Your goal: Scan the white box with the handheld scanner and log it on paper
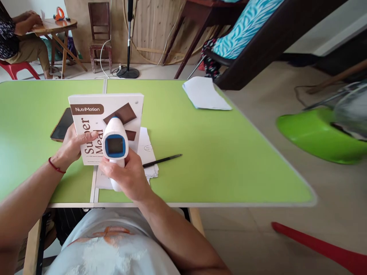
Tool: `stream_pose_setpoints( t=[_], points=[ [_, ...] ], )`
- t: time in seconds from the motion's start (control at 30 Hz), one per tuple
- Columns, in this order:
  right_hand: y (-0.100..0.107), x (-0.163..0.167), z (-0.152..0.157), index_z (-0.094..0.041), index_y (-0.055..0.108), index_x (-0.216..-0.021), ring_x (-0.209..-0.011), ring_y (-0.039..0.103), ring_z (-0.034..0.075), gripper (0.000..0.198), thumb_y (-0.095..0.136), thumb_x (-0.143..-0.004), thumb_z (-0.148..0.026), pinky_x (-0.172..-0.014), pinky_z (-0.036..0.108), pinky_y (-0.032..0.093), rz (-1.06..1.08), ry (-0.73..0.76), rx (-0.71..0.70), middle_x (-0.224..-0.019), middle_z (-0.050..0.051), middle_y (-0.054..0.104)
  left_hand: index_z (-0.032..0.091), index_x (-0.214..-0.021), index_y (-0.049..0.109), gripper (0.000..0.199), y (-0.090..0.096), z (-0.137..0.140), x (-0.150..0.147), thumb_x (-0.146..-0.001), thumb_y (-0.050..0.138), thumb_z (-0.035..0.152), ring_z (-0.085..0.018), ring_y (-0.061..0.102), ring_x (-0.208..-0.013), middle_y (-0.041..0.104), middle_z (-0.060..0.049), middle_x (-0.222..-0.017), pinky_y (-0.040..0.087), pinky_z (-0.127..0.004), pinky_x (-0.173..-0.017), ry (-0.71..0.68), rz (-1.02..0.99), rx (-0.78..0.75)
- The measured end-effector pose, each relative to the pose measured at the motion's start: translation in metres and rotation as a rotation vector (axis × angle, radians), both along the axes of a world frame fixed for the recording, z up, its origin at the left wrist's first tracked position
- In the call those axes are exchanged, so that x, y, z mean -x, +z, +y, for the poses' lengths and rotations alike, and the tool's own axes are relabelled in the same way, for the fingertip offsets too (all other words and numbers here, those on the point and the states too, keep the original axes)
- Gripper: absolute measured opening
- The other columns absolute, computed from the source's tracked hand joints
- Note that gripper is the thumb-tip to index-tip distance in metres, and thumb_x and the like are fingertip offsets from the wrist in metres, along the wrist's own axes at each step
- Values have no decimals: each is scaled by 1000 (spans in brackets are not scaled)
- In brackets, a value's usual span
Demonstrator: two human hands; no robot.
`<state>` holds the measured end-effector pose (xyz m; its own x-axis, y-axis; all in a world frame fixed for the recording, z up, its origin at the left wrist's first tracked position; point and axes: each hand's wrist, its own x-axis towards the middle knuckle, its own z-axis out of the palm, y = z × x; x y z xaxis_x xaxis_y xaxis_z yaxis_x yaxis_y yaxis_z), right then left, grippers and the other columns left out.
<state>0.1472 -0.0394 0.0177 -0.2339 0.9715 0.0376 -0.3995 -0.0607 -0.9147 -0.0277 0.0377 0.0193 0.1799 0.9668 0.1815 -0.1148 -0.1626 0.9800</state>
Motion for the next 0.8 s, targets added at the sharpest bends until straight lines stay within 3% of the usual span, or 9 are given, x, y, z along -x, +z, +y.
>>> stream_pose_setpoints(
  t=[0.37,0.6,0.8],
  points=[
    [-1,-2,2,-22,59,-81,-54,44,10,14,72,-75,-25,-54,30,36,-27,1,-14,-62,-6,52,16,-104,63,54,0,1,0,-64,90,41,-27,69,-84,71,-9,-100,59,-38,-69,-4,19,5],
    [0,-1,2,-23,58,-82,-54,43,10,18,74,-74,-26,-54,30,34,-25,-17,1,-63,-7,51,16,-105,63,55,1,2,0,-63,90,40,-31,70,-95,71,-10,-106,59,-37,-70,-12,6,-6],
    [1,-1,1,-22,58,-80,-53,42,10,15,72,-75,-27,-53,29,34,-25,8,-15,-61,-6,51,17,-108,62,59,-1,1,2,-63,91,42,-30,71,-92,72,-10,-106,60,-38,-70,10,31,22]
  ],
)
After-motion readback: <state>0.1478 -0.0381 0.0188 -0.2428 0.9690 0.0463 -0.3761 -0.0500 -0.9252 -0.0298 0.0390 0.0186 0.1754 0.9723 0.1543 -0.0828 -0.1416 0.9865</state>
